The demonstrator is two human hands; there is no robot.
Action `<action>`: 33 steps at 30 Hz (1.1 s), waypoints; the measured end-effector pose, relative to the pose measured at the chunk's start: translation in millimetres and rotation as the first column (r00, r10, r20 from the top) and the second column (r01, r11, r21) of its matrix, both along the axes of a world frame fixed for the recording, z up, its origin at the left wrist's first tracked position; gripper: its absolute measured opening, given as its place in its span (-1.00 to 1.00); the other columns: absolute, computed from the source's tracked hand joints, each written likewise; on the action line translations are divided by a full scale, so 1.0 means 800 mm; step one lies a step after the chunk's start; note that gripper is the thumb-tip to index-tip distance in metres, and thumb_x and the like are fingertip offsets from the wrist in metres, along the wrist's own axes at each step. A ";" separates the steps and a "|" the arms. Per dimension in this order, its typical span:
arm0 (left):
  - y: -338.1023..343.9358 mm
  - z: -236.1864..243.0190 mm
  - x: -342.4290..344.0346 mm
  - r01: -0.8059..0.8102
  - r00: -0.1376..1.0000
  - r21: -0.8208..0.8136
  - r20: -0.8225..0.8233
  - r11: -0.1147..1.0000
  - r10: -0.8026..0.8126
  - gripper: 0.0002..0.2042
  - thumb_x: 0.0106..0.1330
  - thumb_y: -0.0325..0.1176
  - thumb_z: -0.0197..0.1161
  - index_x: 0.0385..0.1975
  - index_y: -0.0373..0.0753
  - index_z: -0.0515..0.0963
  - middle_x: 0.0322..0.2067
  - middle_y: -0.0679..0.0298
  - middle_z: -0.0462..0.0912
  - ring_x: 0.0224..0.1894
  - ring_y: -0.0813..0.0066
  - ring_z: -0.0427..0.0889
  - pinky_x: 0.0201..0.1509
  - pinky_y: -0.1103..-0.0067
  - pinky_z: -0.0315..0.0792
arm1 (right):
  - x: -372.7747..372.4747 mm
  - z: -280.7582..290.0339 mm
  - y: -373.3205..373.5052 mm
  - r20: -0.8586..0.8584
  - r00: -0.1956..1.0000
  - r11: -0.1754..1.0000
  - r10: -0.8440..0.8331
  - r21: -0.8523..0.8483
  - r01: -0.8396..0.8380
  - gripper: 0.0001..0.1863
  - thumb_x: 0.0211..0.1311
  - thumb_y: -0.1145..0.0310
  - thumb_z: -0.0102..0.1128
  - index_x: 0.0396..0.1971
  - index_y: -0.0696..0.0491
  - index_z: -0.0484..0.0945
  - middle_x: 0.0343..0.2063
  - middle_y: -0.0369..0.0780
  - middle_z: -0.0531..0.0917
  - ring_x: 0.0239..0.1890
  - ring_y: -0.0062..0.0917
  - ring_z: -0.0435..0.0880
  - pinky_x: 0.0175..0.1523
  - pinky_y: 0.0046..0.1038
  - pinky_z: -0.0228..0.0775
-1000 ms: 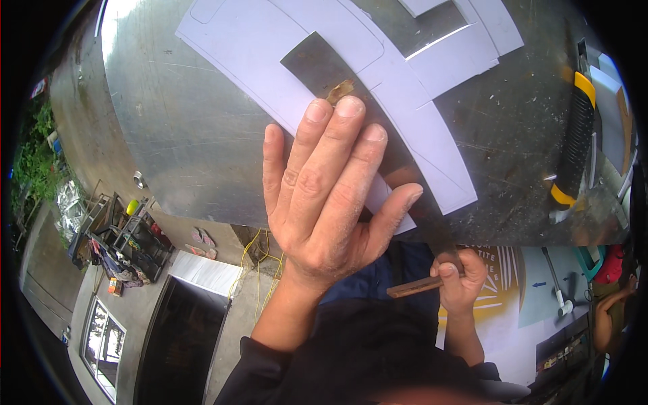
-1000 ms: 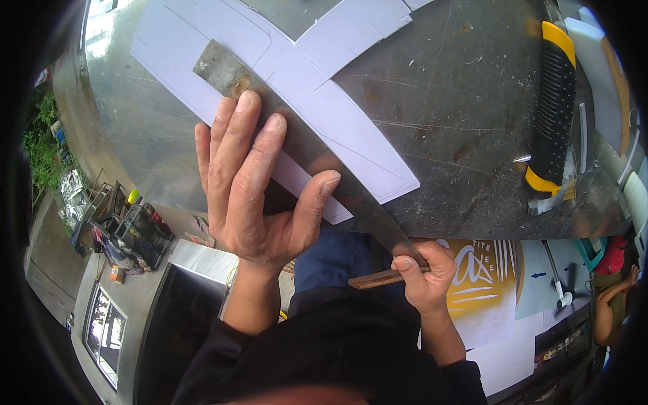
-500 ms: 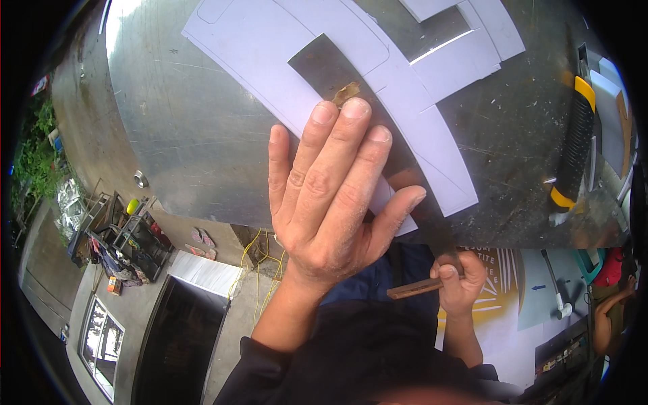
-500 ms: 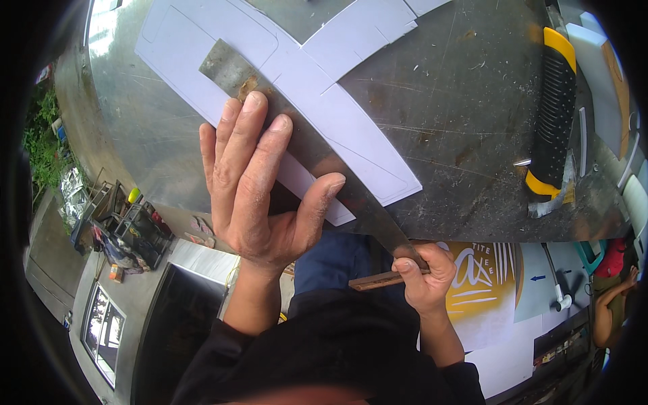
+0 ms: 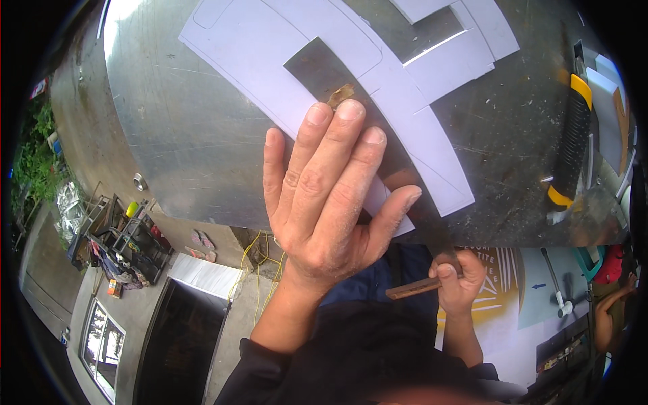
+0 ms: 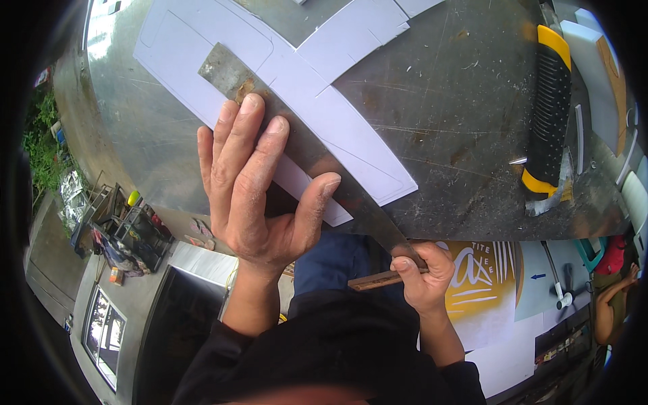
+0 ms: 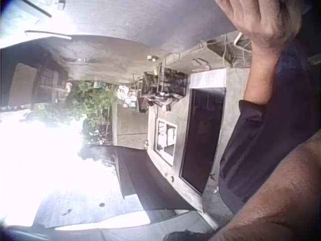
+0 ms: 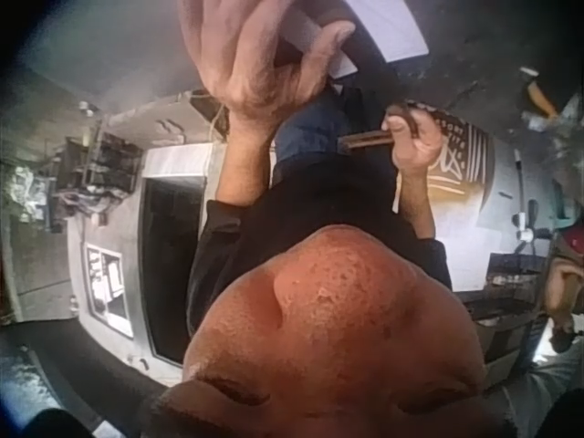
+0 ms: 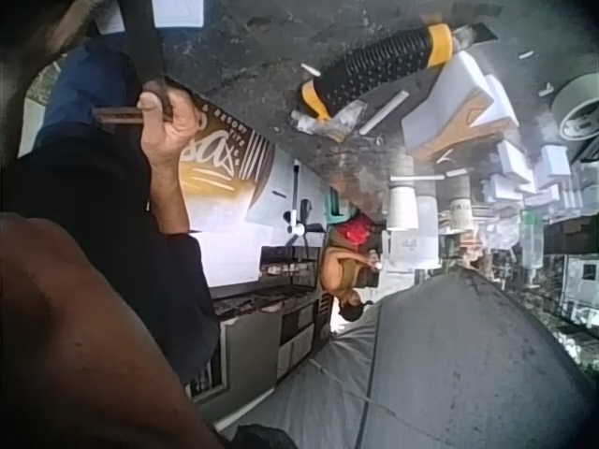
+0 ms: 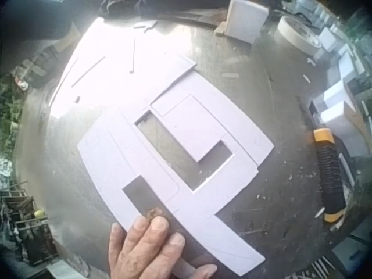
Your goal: The recorder is using a utility knife and a metal ruler to cut out a letter from a vinyl template.
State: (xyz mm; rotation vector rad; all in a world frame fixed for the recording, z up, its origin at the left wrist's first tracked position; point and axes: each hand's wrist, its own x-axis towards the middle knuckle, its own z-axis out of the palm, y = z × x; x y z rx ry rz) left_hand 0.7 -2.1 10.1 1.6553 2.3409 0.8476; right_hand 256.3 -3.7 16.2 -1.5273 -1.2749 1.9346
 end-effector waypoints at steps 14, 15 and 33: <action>0.004 0.001 -0.001 0.002 1.000 -0.025 -0.027 1.000 -0.003 -0.48 0.19 -0.17 0.47 0.09 -0.34 0.59 0.20 -0.08 0.57 0.38 -0.01 0.43 0.53 0.16 0.09 | 0.001 0.008 0.002 0.032 0.999 0.999 0.032 -0.034 -0.031 -0.80 0.28 0.37 0.40 -0.39 0.18 0.60 -0.56 -0.27 0.67 -0.53 -0.72 0.57 -0.41 -0.66 0.37; 0.003 0.000 -0.002 0.007 1.000 -0.017 -0.030 1.000 -0.007 -0.48 0.18 -0.16 0.48 0.09 -0.34 0.59 0.20 -0.08 0.57 0.38 -0.01 0.43 0.53 0.16 0.09 | 0.001 0.008 0.001 0.031 0.999 0.999 0.035 -0.036 -0.033 -0.80 0.28 0.37 0.40 -0.39 0.18 0.60 -0.56 -0.27 0.67 -0.53 -0.72 0.57 -0.41 -0.66 0.37; 0.000 0.000 -0.001 -0.011 1.000 -0.013 -0.026 1.000 0.010 -0.47 0.16 -0.17 0.50 0.10 -0.29 0.59 0.21 -0.02 0.57 0.37 0.02 0.44 0.52 0.14 0.10 | -0.002 0.003 0.004 0.042 0.999 1.000 0.018 -0.001 -0.018 -0.77 0.29 0.32 0.40 -0.41 0.17 0.60 -0.63 -0.29 0.64 -0.59 -0.73 0.55 -0.44 -0.66 0.35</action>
